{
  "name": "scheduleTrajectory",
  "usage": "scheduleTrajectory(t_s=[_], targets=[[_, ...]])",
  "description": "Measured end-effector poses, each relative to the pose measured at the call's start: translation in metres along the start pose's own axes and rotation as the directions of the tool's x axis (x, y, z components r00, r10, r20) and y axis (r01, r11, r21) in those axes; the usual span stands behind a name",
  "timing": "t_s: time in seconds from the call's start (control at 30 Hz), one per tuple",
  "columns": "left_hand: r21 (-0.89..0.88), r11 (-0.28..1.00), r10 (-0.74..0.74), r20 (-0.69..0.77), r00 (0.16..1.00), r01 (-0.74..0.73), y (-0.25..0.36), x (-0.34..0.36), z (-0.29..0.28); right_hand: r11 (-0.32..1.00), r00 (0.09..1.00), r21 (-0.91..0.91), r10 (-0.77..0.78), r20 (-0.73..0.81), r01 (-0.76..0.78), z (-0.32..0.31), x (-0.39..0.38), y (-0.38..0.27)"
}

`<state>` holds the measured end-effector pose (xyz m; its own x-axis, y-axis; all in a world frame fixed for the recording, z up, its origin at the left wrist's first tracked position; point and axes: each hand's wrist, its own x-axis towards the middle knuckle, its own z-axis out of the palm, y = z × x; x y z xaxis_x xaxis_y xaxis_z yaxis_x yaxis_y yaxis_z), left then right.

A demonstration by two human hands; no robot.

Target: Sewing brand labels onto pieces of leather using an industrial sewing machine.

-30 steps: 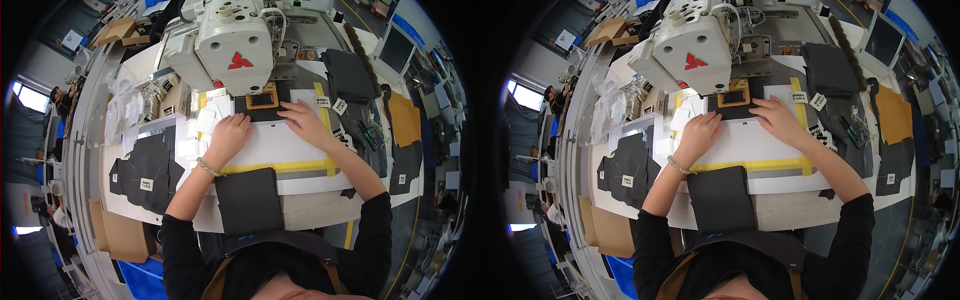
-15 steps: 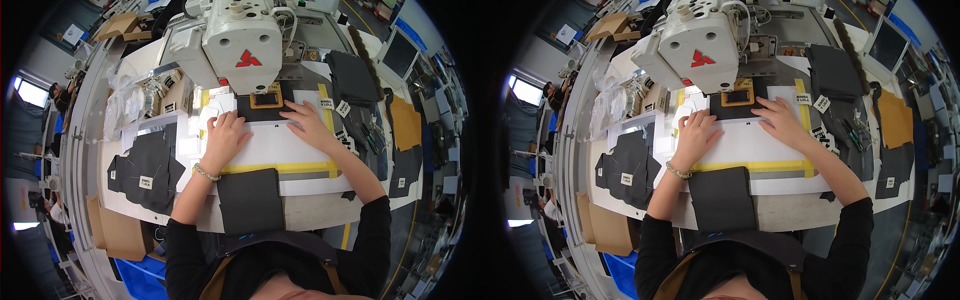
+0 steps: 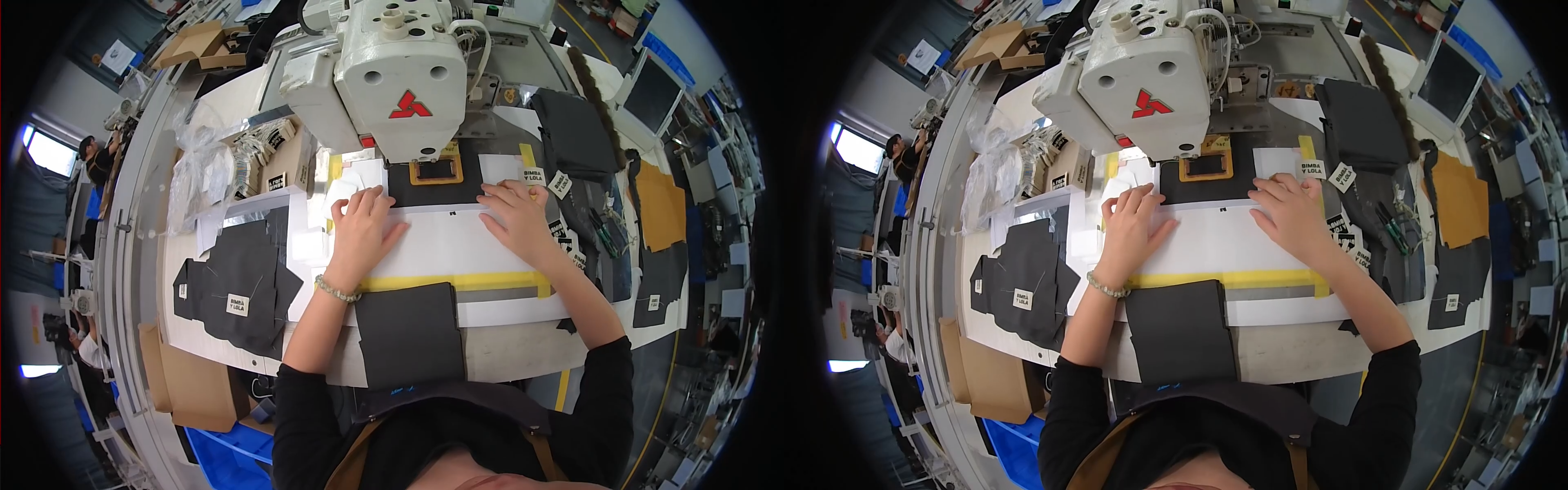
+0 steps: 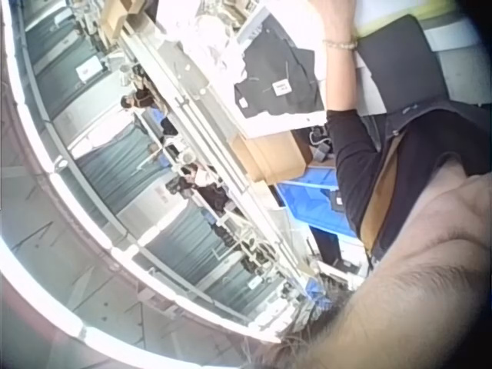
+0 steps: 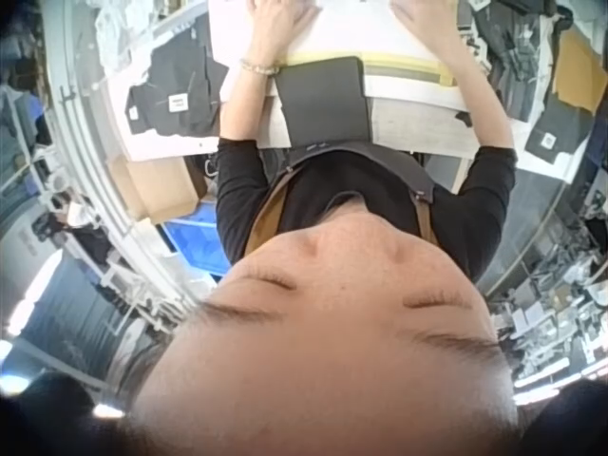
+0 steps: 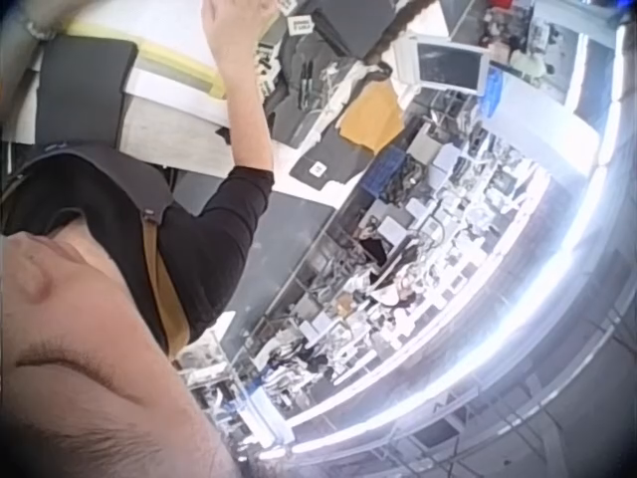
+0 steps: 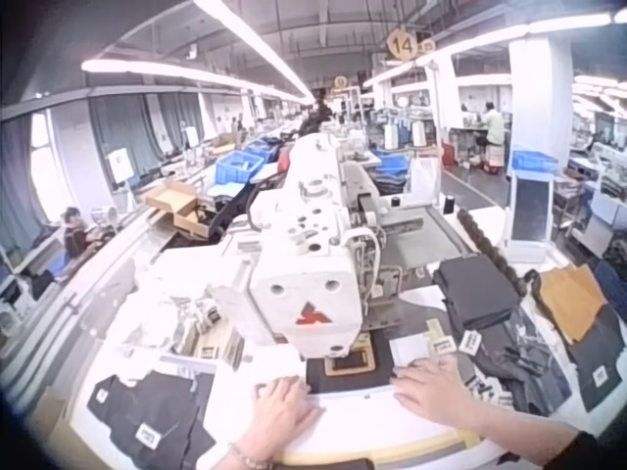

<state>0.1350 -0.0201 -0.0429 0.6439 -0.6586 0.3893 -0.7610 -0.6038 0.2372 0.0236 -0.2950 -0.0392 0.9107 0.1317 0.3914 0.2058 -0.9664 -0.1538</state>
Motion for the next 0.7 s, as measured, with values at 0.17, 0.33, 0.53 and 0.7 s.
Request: scheduleTrajectory(t_s=[0.17,0.33,0.53,0.7], targets=[[-0.002,0.988,0.154,0.027,0.988,-0.154,0.002,-0.003,0.003,1.000,1.000,0.018,-0.013,-0.003,0.013,0.007,-0.007,-0.004],[0.054,0.985,0.161,0.081,0.984,-0.166,0.004,-0.004,0.004,0.997,1.000,0.079,0.018,0.020,-0.019,0.005,-0.007,-0.004],[0.097,0.982,0.152,0.077,0.985,-0.159,0.008,-0.004,0.004,0.999,0.999,0.010,0.041,-0.005,-0.041,0.004,0.005,-0.004],[0.108,0.982,0.150,0.074,0.986,-0.157,0.009,-0.004,0.005,0.995,0.999,-0.095,0.032,-0.034,-0.036,0.017,0.020,0.002]])
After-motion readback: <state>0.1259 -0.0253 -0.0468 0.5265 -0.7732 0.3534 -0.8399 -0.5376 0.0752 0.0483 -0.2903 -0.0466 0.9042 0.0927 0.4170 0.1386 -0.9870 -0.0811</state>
